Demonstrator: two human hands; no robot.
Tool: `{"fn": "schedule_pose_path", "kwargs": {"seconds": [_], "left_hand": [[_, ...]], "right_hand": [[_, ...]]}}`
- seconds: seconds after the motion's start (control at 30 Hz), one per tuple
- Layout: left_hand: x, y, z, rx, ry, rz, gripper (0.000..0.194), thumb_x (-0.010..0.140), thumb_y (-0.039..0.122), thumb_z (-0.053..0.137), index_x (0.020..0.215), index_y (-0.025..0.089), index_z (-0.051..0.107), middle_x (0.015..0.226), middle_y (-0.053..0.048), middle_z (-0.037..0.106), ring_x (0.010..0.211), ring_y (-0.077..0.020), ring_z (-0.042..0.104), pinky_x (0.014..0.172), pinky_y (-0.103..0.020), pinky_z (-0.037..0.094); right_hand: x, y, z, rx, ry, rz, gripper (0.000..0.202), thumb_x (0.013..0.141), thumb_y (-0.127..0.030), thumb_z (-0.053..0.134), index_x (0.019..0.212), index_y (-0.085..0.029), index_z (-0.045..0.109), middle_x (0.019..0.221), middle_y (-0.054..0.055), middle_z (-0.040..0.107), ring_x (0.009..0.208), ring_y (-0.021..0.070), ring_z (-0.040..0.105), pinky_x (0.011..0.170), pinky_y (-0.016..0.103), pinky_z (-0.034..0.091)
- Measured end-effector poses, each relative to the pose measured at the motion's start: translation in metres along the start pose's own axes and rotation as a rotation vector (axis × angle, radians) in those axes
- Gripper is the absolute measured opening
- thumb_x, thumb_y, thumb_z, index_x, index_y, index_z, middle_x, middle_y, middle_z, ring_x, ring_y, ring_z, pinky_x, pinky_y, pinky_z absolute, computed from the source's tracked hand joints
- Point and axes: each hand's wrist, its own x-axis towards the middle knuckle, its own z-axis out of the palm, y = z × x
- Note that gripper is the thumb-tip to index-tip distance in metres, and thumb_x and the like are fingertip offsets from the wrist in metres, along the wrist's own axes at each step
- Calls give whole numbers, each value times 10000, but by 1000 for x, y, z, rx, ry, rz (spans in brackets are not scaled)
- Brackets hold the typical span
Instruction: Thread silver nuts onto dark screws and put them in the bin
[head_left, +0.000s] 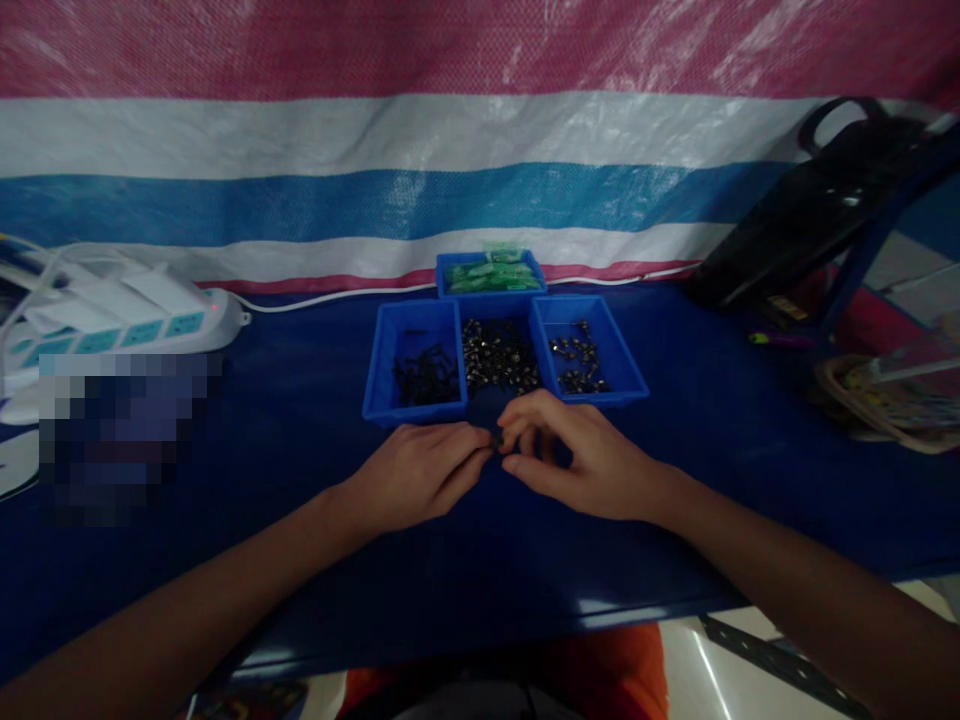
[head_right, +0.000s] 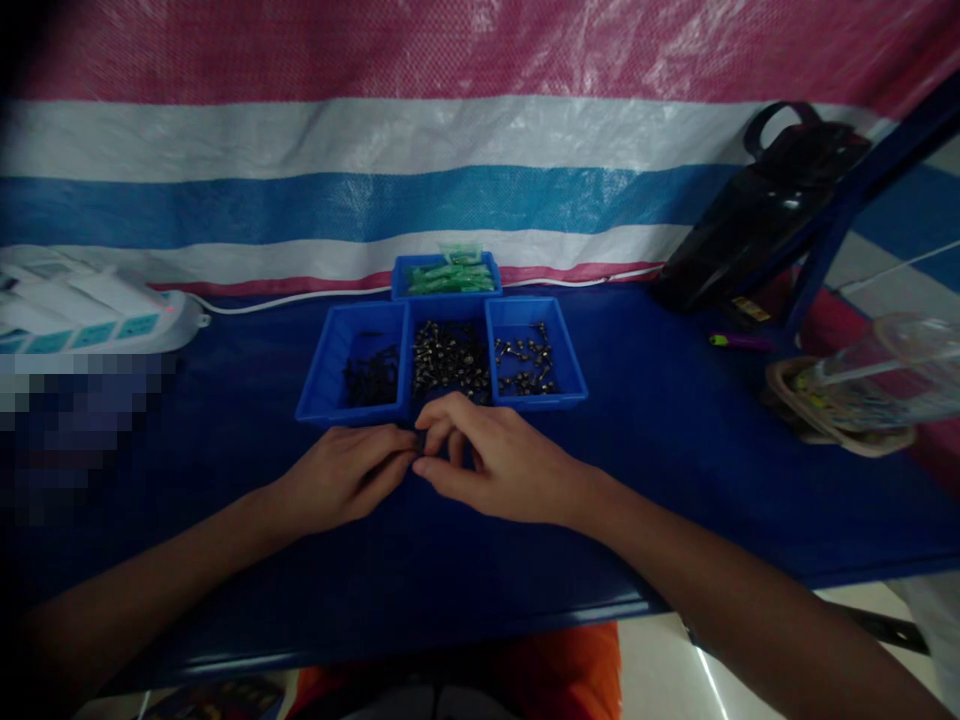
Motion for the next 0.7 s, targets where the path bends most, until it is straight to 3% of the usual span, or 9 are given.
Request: {"fn": "schedule_pose_path", "kwargs": {"seconds": [0.1, 0.17, 0.33, 0.53, 0.6, 0.7], "left_hand": [[-1, 1, -11, -2, 208, 40, 78, 851, 150, 423, 898, 160, 484, 676, 21, 560, 549, -65, 515, 535, -178, 410], [-1, -1, -17, 92, 301, 50, 71, 825, 140, 447, 873, 160, 496, 679, 13, 568, 582, -82, 514, 564, -198, 416], [4, -17, -23, 445, 295, -80, 104, 804, 215, 478, 738, 157, 534, 640, -4, 564, 598, -125, 483, 600, -266, 401], [9, -24, -26, 657, 226, -307, 177, 817, 262, 455, 689, 168, 533, 630, -30, 553, 651, -176, 485, 617, -311, 364], [9, -23, -28, 690, 252, -266, 154, 816, 281, 471, 757, 163, 550, 661, -39, 562, 687, -193, 493, 625, -323, 360], [7, -16, -27, 648, 255, 3, 110, 816, 248, 490, 834, 159, 552, 686, -23, 575, 667, -164, 498, 605, -298, 367]], "right_hand": [[0, -1, -4, -253, -144, 10, 191, 908, -296, 387, 971, -180, 525, 874, 29, 594, 809, 128, 575, 727, 261, 444], [1, 1, -1, -501, -123, 94, 221, 891, -318, 411, 974, -162, 543, 912, 61, 594, 828, 170, 585, 716, 298, 454], [-1, 3, 16, -787, -110, 203, 309, 897, -321, 368, 1124, -174, 518, 1118, 93, 560, 894, 219, 601, 691, 329, 496], [-2, 2, 22, -938, -77, 286, 388, 901, -350, 323, 1208, -169, 478, 1293, 118, 462, 796, 221, 636, 591, 345, 530], [-3, 4, 23, -963, -89, 311, 410, 899, -358, 319, 1226, -158, 465, 1315, 121, 444, 774, 227, 641, 582, 357, 536], [-2, 7, 24, -935, -112, 303, 405, 900, -354, 315, 1220, -161, 472, 1292, 106, 472, 771, 224, 644, 600, 357, 541]]}}
